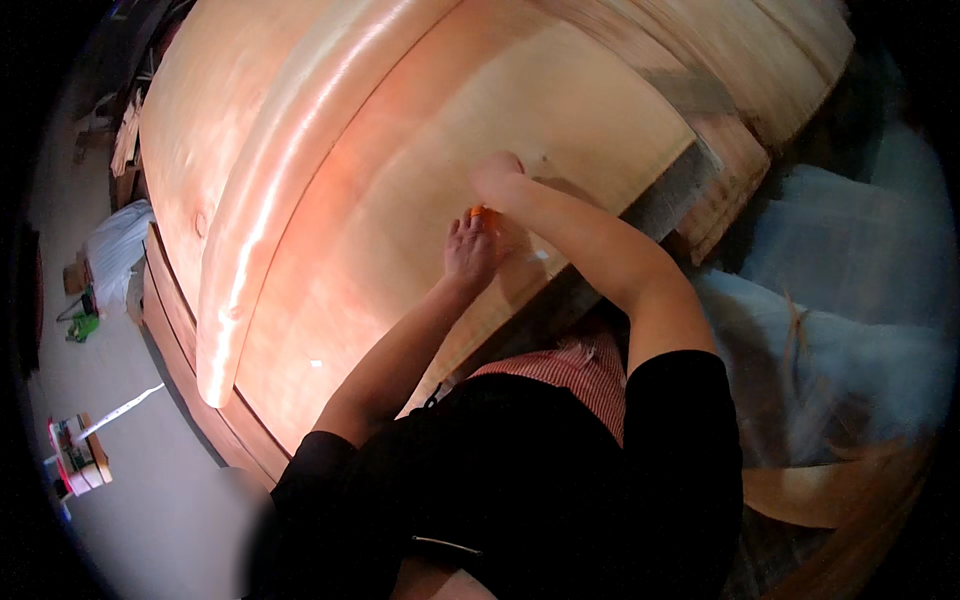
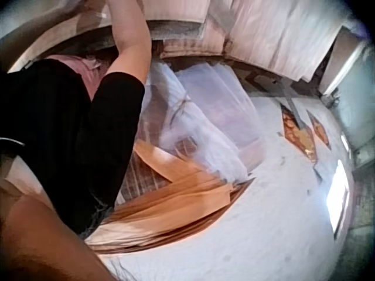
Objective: The person measures a large, curved wooden panel using a white tape measure and marks specific points with an orange marker. They repeatedly lift the flexible wood to measure and mark different sections, ensuring precise placement of the marks across the surface.
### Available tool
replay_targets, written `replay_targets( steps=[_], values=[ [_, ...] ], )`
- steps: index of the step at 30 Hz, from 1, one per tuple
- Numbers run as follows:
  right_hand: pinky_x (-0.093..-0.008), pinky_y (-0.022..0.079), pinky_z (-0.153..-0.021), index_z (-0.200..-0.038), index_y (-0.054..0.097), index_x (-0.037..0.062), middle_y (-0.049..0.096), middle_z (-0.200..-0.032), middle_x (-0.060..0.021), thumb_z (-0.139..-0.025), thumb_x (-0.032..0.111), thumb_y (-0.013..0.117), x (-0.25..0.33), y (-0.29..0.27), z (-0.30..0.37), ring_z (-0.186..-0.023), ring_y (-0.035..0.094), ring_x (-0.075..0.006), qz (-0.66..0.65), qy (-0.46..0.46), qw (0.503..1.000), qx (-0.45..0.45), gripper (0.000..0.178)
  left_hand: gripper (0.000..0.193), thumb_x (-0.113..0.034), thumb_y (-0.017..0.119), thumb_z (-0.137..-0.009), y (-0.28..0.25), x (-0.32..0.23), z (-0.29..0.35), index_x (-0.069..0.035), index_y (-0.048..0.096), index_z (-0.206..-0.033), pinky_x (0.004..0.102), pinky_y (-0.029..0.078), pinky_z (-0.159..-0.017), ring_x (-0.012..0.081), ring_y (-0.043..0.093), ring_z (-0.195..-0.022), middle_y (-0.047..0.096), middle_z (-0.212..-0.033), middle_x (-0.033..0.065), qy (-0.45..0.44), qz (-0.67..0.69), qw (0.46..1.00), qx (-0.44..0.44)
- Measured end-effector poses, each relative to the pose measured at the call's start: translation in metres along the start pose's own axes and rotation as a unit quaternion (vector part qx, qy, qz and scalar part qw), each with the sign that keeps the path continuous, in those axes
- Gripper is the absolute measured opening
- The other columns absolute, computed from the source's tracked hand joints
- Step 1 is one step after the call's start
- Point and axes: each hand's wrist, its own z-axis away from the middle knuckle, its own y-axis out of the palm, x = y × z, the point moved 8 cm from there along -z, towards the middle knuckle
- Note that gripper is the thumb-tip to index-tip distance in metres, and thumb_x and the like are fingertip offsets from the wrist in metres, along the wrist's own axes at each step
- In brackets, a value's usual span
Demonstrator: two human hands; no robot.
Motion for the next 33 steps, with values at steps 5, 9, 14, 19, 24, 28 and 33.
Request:
replay_targets(
  steps=[5,9,14,19,24,28,33],
  values=[
    [-0.0385,0.046,-0.06,-0.083,0.065,0.0086,0.064,-0.081,-0.011,-0.078,0.024,0.054,-0.125,-0.03,0.009,-0.073,0.062,-0.025,-0.106,0.064,0.969,-0.215,0.02,0.046,-0.027,0.063,-0.07,0.013,0.016,-0.003,-0.005,0.053,-0.109,0.0372,0.038,-0.086,0.027,0.046,-0.105,0.05,-0.111,0.0126,-0.017,-0.021,0.999,0.019],
    [-0.028,0.042,-0.05,-0.085,0.064,0.0066,0.059,-0.067,-0.0038,-0.083,0.023,0.057,-0.198,0.005,0.054,-0.057,0.053,-0.0108,-0.465,0.159,0.848,-0.199,0.018,0.044,-0.025,0.06,-0.073,0.008,0.03,0.003,-0.006,0.051,-0.112,0.036,0.041,-0.085,0.0281,0.049,-0.103,0.047,-0.117,0.0138,-0.019,0.01,0.997,0.075],
    [-0.0222,0.042,-0.058,-0.109,0.054,0.0055,0.049,-0.072,0.0012,-0.091,0.018,0.05,-0.134,0.104,0.132,-0.056,0.043,-0.0062,-0.869,0.082,0.467,-0.14,0.023,0.036,-0.024,0.058,-0.079,-0.034,0.128,0.053,-0.002,0.053,-0.107,0.0361,0.046,-0.064,0.0256,0.055,-0.079,0.056,-0.087,0.0135,-0.127,0.298,0.946,0.009],
    [-0.028,0.046,-0.068,-0.107,0.05,0.006,0.044,-0.075,-0.0018,-0.091,0.009,0.044,-0.066,0.16,0.183,-0.053,0.039,-0.0063,-0.979,-0.077,0.151,-0.114,0.018,0.031,-0.015,0.06,-0.078,-0.183,0.252,0.112,-0.002,0.053,-0.105,0.0367,0.045,-0.072,0.0284,0.055,-0.088,0.057,-0.098,0.0143,-0.13,0.014,0.941,-0.314],
    [-0.0254,0.046,-0.067,-0.125,0.044,0.0037,0.045,-0.073,0.0007,-0.093,0.014,0.043,-0.037,0.16,0.184,-0.055,0.039,-0.0056,-0.96,-0.044,0.258,-0.103,0.034,0.067,-0.049,0.052,-0.082,-0.239,0.409,0.176,-0.007,0.032,-0.131,0.044,0.038,-0.091,0.0338,0.043,-0.116,0.034,-0.135,0.0145,-0.365,-0.269,0.859,-0.235],
    [-0.0256,0.048,-0.066,-0.123,0.045,0.0033,0.048,-0.075,0.0011,-0.093,0.013,0.044,-0.022,0.15,0.185,-0.057,0.041,-0.0059,-0.949,-0.028,0.282,-0.136,0.032,0.081,-0.067,0.035,-0.08,-0.209,0.427,0.194,-0.009,0.026,-0.137,0.0469,0.022,-0.102,0.0267,0.022,-0.132,0.026,-0.142,0.013,-0.435,-0.187,0.879,-0.055],
    [-0.0259,0.049,-0.064,-0.119,0.05,0.0042,0.05,-0.075,0.0012,-0.092,0.013,0.044,0.001,0.154,0.184,-0.056,0.042,-0.0057,-0.949,0.015,0.3,-0.1,0.028,0.074,-0.06,0.038,-0.083,-0.173,0.383,0.229,-0.008,0.029,-0.135,0.0454,0.024,-0.102,0.0275,0.029,-0.127,0.032,-0.137,0.0141,-0.374,-0.265,0.882,-0.113]
  ],
)
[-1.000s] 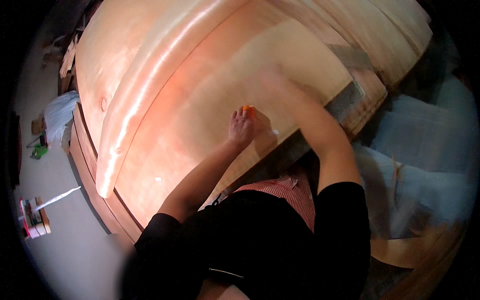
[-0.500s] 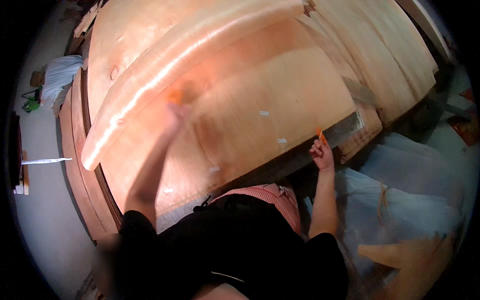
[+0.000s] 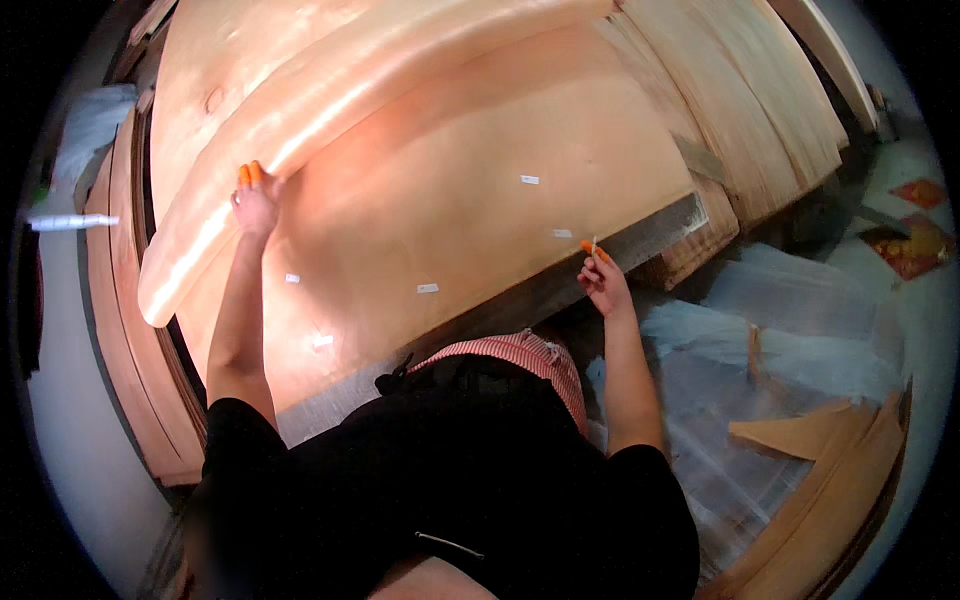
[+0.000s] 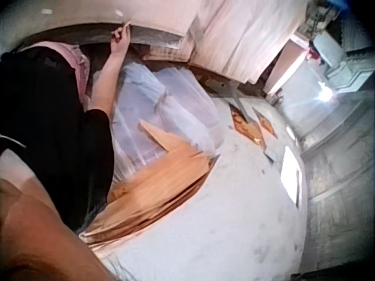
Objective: The person measures a large, curved wooden panel using a white tape measure and marks specific points with an orange marker. They repeatedly lift the flexible wood to measure and mark different sections, ensuring precise placement of the marks across the surface.
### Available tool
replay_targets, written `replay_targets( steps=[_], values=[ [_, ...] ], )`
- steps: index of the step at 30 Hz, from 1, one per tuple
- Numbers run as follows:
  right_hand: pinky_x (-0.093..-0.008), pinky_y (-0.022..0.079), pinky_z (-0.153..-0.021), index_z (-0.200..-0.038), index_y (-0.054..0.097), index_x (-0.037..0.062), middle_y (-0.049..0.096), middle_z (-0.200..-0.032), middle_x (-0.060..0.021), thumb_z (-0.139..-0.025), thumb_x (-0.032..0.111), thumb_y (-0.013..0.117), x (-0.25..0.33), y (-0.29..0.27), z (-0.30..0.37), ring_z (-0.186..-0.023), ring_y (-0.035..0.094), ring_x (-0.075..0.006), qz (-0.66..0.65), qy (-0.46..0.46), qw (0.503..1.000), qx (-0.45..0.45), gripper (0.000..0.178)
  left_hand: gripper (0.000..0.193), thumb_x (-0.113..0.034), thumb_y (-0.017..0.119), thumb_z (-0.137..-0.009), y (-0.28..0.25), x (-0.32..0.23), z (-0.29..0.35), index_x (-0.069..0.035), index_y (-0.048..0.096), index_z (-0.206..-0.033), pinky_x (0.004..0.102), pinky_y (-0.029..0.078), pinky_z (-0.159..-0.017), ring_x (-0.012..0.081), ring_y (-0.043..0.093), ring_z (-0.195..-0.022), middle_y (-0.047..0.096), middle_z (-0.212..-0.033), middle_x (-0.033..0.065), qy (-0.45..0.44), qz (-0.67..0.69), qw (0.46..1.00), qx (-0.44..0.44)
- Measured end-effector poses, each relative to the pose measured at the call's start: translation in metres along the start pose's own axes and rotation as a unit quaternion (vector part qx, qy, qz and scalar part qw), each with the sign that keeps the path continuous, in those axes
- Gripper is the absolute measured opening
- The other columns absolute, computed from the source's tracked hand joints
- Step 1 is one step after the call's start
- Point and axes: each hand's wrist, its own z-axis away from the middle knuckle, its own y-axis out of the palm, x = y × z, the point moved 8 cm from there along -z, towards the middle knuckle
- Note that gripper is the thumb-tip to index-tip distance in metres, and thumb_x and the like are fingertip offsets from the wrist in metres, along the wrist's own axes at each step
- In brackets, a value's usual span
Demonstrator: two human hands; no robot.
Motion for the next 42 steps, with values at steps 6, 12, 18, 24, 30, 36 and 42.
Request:
replay_targets(
  steps=[6,12,18,24,30,36,42],
  values=[
    [-0.0209,0.045,-0.06,-0.114,0.053,0.0045,0.047,-0.07,0.0022,-0.091,0.017,0.049,-0.011,0.044,-0.005,-0.055,0.041,-0.004,0.181,0.056,0.982,-0.007,0.027,0.063,-0.05,0.049,-0.083,-0.073,0.001,0.079,-0.007,0.041,-0.128,0.0443,0.028,-0.099,0.0306,0.042,-0.114,0.045,-0.124,0.0157,0.06,0.09,0.989,-0.102],
    [-0.0176,0.039,-0.055,-0.112,0.054,0.0035,0.049,-0.068,0.0023,-0.089,0.018,0.051,-0.086,0.147,-0.034,-0.055,0.043,-0.0047,0.432,0.121,0.881,0.153,0.027,0.072,-0.051,0.047,-0.083,-0.054,0.039,0.108,-0.005,0.028,-0.136,0.0504,0.023,-0.099,0.0292,0.022,-0.129,0.025,-0.141,0.0155,0.002,0.0,0.997,-0.079],
    [-0.0181,0.038,-0.053,-0.107,0.052,0.0023,0.057,-0.074,-0.0014,-0.089,0.016,0.051,-0.143,0.196,-0.089,-0.059,0.046,-0.0048,0.535,0.078,0.812,0.221,0.022,0.07,-0.047,0.052,-0.082,-0.03,0.045,0.104,-0.004,0.03,-0.134,0.0497,0.021,-0.1,0.0298,0.026,-0.128,0.029,-0.139,0.0158,-0.03,0.047,0.997,-0.057],
    [-0.0225,0.04,-0.047,-0.092,0.051,0.0028,0.059,-0.069,-0.0036,-0.087,0.01,0.05,-0.159,0.206,-0.106,-0.056,0.056,-0.0099,0.582,0.082,0.769,0.253,0.009,0.06,-0.023,0.06,-0.08,-0.093,0.022,0.099,-0.003,0.036,-0.13,0.0478,0.03,-0.096,0.034,0.037,-0.119,0.037,-0.133,0.0173,0.064,0.204,0.95,-0.228],
    [-0.0243,0.041,-0.044,-0.089,0.05,0.0027,0.059,-0.064,-0.0045,-0.086,0.01,0.051,-0.166,0.217,-0.109,-0.053,0.057,-0.0121,0.618,0.072,0.736,0.267,0.008,0.053,-0.016,0.063,-0.07,-0.058,-0.108,0.186,-0.003,0.046,-0.119,0.0459,0.033,-0.098,0.0362,0.039,-0.117,0.042,-0.127,0.017,0.216,0.387,0.896,0.043],
    [-0.0233,0.039,-0.044,-0.09,0.049,0.0038,0.061,-0.07,-0.0059,-0.086,0.011,0.052,-0.17,0.223,-0.112,-0.052,0.054,-0.0105,0.672,0.067,0.688,0.265,0.009,0.072,-0.036,0.06,-0.075,-0.036,-0.189,0.239,0.001,0.032,-0.13,0.0414,0.016,-0.107,0.0337,0.024,-0.129,0.028,-0.138,0.0197,0.241,0.324,0.904,0.143],
    [-0.0255,0.045,-0.055,-0.108,0.052,0.002,0.064,-0.085,-0.0067,-0.085,0.014,0.053,-0.159,0.235,-0.101,-0.065,0.058,-0.0116,0.762,0.039,0.596,0.252,0.026,0.078,-0.042,0.059,-0.073,-0.066,-0.194,0.225,0.0,0.03,-0.132,0.0392,0.018,-0.107,0.0305,0.026,-0.129,0.03,-0.137,0.0195,0.194,0.33,0.909,0.162]
  ],
)
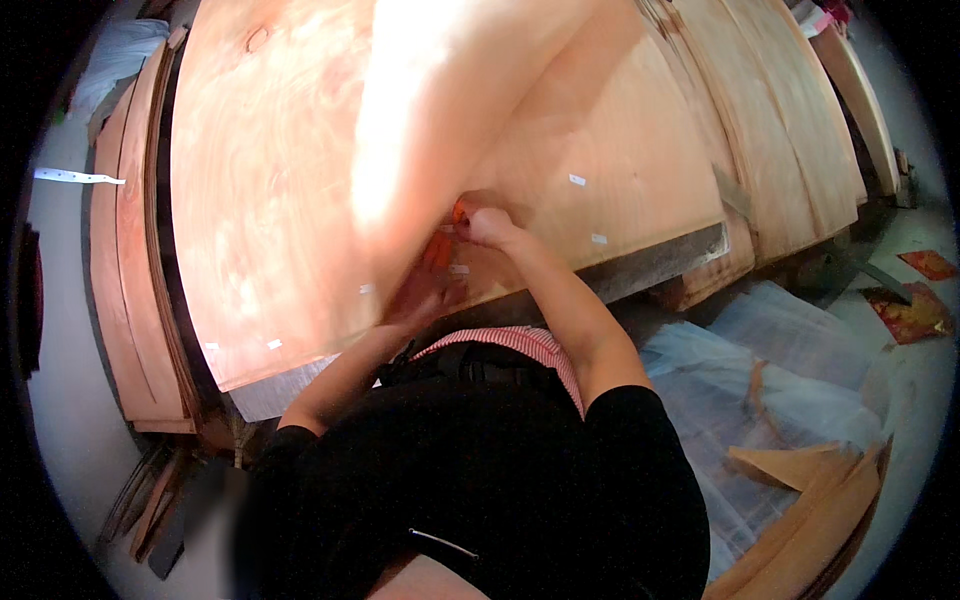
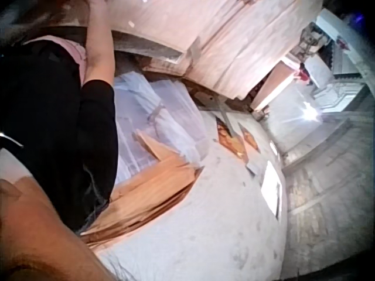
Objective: The person measures a large, curved wooden panel using a white tape measure and marks specific points with an orange marker. They repeatedly lift the flexible wood to measure and mark different sections, ensuring precise placement of the marks across the surface.
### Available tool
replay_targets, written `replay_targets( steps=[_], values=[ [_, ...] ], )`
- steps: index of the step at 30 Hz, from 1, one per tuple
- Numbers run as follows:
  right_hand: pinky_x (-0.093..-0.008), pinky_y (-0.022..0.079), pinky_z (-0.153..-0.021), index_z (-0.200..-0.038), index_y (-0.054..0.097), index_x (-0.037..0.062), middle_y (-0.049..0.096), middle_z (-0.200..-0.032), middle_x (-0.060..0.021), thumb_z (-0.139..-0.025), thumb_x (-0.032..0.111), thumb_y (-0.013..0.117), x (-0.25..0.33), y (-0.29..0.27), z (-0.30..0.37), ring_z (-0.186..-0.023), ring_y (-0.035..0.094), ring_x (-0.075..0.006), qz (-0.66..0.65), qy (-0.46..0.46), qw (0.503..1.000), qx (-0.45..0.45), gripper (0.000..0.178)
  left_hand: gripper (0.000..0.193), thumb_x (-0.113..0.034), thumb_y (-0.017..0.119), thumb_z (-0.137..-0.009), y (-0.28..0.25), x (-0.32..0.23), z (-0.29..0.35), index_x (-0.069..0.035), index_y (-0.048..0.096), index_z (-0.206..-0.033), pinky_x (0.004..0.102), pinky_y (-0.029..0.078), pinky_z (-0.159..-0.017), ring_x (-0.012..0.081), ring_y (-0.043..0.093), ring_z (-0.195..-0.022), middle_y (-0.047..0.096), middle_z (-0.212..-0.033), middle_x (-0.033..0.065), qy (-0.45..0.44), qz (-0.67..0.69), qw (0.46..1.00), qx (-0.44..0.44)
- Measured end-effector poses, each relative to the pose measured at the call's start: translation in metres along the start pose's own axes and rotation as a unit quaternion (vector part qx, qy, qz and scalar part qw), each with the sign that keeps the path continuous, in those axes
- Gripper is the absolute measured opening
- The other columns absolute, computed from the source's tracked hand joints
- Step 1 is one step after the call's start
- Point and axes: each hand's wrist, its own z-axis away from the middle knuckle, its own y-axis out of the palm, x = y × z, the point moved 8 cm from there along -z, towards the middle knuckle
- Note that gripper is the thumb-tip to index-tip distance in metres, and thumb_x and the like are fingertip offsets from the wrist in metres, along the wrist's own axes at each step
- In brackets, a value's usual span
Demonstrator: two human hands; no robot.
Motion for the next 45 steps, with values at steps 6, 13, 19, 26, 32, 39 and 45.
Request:
replay_targets(
  steps=[6,13,19,26,32,39,45],
  values=[
    [-0.0276,0.046,-0.061,-0.106,0.053,0.0014,0.063,-0.09,-0.007,-0.086,0.017,0.053,-0.003,0.002,0.021,-0.074,0.058,-0.0134,-0.27,-0.067,0.96,-0.039,0.025,0.074,-0.041,0.058,-0.075,-0.007,0.0,0.013,0.0,0.032,-0.131,0.0387,0.02,-0.106,0.0303,0.028,-0.128,0.032,-0.136,0.0194,-0.009,0.0,1.0,0.008],
    [-0.0277,0.046,-0.065,-0.108,0.052,0.0008,0.062,-0.094,-0.0071,-0.087,0.018,0.051,-0.011,0.0,0.028,-0.077,0.057,-0.0138,-0.194,-0.058,0.978,-0.049,0.027,0.07,-0.04,0.057,-0.077,-0.001,0.003,0.022,-0.001,0.034,-0.131,0.0381,0.022,-0.105,0.0301,0.031,-0.126,0.034,-0.135,0.0193,-0.004,-0.003,1.0,0.012],
    [-0.0277,0.046,-0.067,-0.109,0.051,0.0002,0.061,-0.096,-0.0072,-0.088,0.019,0.05,-0.013,-0.007,0.034,-0.081,0.057,-0.0142,-0.133,-0.051,0.988,-0.051,0.028,0.066,-0.039,0.056,-0.079,0.006,-0.001,0.011,-0.002,0.036,-0.13,0.0376,0.024,-0.104,0.0299,0.033,-0.124,0.035,-0.134,0.0192,-0.006,-0.002,1.0,0.016],
    [-0.0278,0.046,-0.071,-0.111,0.05,-0.0005,0.06,-0.1,-0.0073,-0.089,0.02,0.049,0.009,-0.02,0.029,-0.084,0.056,-0.0146,0.067,-0.032,0.996,-0.044,0.03,0.062,-0.038,0.054,-0.081,0.005,-0.003,0.008,-0.003,0.038,-0.129,0.0371,0.026,-0.103,0.0297,0.035,-0.123,0.037,-0.133,0.0191,-0.005,0.006,1.0,0.021],
    [-0.0278,0.045,-0.073,-0.113,0.05,-0.001,0.059,-0.102,-0.0074,-0.09,0.021,0.048,0.034,-0.04,0.004,-0.087,0.056,-0.0149,0.258,-0.005,0.965,-0.049,0.032,0.058,-0.037,0.053,-0.083,-0.001,-0.005,0.012,-0.003,0.039,-0.128,0.0366,0.028,-0.102,0.0296,0.038,-0.121,0.039,-0.132,0.019,0.013,0.013,0.999,0.046],
    [-0.0279,0.045,-0.077,-0.114,0.049,-0.0017,0.058,-0.106,-0.0076,-0.091,0.022,0.047,0.028,-0.09,0.019,-0.091,0.055,-0.0153,0.136,0.021,0.984,-0.117,0.033,0.054,-0.036,0.052,-0.085,0.021,-0.013,0.008,-0.004,0.042,-0.128,0.036,0.031,-0.1,0.0293,0.04,-0.119,0.041,-0.131,0.0189,0.015,0.087,0.983,0.161],
    [-0.0279,0.045,-0.079,-0.116,0.048,-0.0023,0.057,-0.108,-0.0077,-0.092,0.023,0.046,-0.083,-0.073,0.082,-0.094,0.055,-0.0157,-0.423,0.115,0.864,-0.248,0.035,0.037,-0.03,0.048,-0.091,0.01,-0.032,0.052,-0.001,0.056,-0.113,0.0297,0.045,-0.085,0.0194,0.058,-0.095,0.06,-0.107,0.0123,-0.086,0.631,0.7,0.321]
  ],
)
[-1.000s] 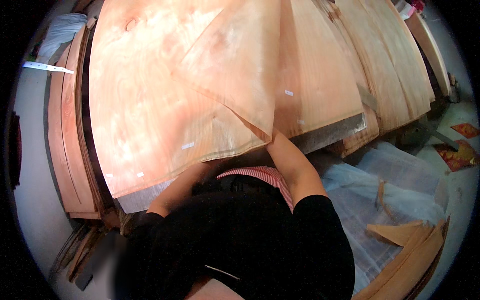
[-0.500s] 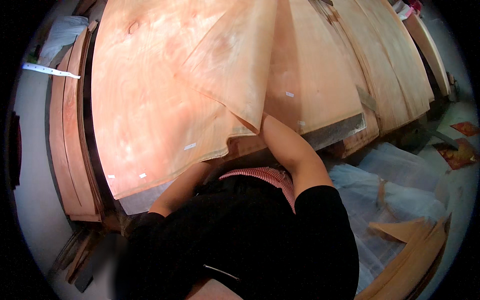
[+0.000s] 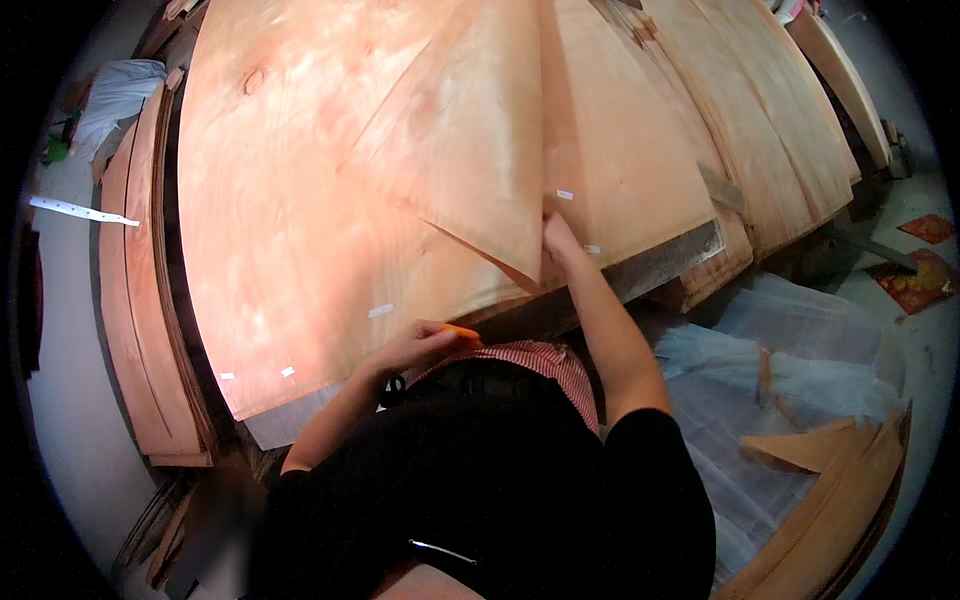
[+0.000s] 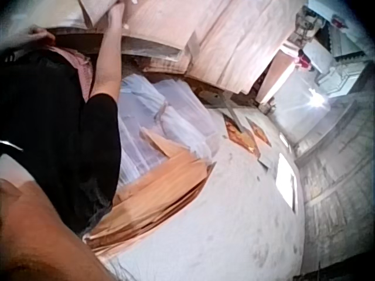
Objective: The person measures a large, curved wooden panel using a white tape measure and marks specific points with an orange marker. They repeatedly lift the flexible wood to measure and mark different sections, ensuring precise placement of the marks across the surface.
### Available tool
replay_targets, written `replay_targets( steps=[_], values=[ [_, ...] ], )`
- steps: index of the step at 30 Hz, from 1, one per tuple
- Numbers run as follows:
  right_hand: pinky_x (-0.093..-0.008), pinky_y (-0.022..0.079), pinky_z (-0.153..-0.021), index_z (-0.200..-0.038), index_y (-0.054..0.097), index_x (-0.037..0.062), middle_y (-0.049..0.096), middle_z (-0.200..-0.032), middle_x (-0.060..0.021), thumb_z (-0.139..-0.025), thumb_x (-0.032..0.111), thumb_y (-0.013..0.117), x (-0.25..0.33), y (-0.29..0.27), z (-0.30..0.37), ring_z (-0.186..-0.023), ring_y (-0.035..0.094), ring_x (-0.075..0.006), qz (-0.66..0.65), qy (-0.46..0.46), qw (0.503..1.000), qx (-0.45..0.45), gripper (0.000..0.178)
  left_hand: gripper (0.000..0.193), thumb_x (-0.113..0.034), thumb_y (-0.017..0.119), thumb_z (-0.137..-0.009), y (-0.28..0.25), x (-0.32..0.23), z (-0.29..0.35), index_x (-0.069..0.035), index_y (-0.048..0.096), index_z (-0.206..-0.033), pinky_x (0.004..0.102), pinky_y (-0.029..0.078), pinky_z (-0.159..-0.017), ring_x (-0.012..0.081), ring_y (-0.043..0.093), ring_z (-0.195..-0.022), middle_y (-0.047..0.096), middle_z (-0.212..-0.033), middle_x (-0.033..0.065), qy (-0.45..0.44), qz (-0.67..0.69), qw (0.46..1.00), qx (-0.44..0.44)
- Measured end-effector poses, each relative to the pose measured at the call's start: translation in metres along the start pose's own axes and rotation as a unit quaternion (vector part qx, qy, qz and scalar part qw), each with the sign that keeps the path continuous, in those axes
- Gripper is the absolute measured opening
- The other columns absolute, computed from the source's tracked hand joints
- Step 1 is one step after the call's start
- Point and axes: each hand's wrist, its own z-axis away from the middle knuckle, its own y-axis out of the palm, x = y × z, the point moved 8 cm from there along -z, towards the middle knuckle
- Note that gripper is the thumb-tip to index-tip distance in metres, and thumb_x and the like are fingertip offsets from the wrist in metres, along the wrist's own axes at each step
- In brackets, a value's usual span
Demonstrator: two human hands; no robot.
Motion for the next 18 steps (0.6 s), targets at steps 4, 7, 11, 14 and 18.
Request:
replay_targets(
  steps=[4,7,11,14,18],
  values=[
    [-0.0287,0.046,-0.074,-0.101,0.056,0.0037,0.059,-0.097,-0.0051,-0.091,0.029,0.047,-0.065,-0.021,0.012,-0.087,0.056,-0.0143,-0.246,0.011,0.967,-0.059,0.028,0.039,-0.033,0.045,-0.093,-0.071,0.023,-0.021,0.001,0.054,-0.11,0.0284,0.048,-0.077,0.0155,0.059,-0.089,0.061,-0.102,0.0113,0.014,0.14,0.968,-0.21],
    [-0.0264,0.045,-0.074,-0.103,0.054,0.0039,0.058,-0.094,-0.0046,-0.091,0.029,0.048,-0.051,-0.02,0.034,-0.085,0.055,-0.0122,-0.276,-0.039,0.957,-0.075,0.028,0.04,-0.035,0.041,-0.093,-0.11,0.041,-0.063,0.001,0.051,-0.108,0.0296,0.049,-0.076,0.0193,0.059,-0.089,0.06,-0.1,0.0129,0.043,0.292,0.925,-0.24],
    [-0.0238,0.042,-0.079,-0.11,0.049,0.0022,0.057,-0.098,-0.005,-0.09,0.026,0.053,-0.049,-0.029,0.038,-0.091,0.054,-0.0109,-0.169,-0.105,0.974,-0.106,0.032,0.041,-0.038,0.036,-0.094,-0.127,0.034,-0.103,0.0,0.05,-0.102,0.0309,0.05,-0.073,0.0222,0.058,-0.087,0.058,-0.097,0.014,0.032,0.454,0.832,-0.319],
    [-0.0233,0.041,-0.083,-0.115,0.045,0.001,0.055,-0.103,-0.0061,-0.088,0.021,0.056,-0.045,-0.029,0.05,-0.094,0.053,-0.0111,-0.121,-0.122,0.978,-0.115,0.036,0.037,-0.038,0.039,-0.093,-0.116,0.019,-0.106,-0.002,0.05,-0.099,0.0278,0.05,-0.062,0.019,0.057,-0.076,0.058,-0.088,0.0112,0.011,0.469,0.795,-0.385],
    [-0.0244,0.041,-0.086,-0.12,0.04,0.0001,0.053,-0.108,-0.0076,-0.085,0.014,0.06,-0.04,-0.024,0.059,-0.096,0.052,-0.0117,-0.1,-0.192,0.972,-0.086,0.042,0.026,-0.033,0.05,-0.09,-0.129,0.007,-0.111,-0.007,0.051,-0.091,0.0211,0.044,-0.046,0.0116,0.053,-0.059,0.057,-0.071,0.0042,0.085,0.431,0.821,-0.365]
  ],
)
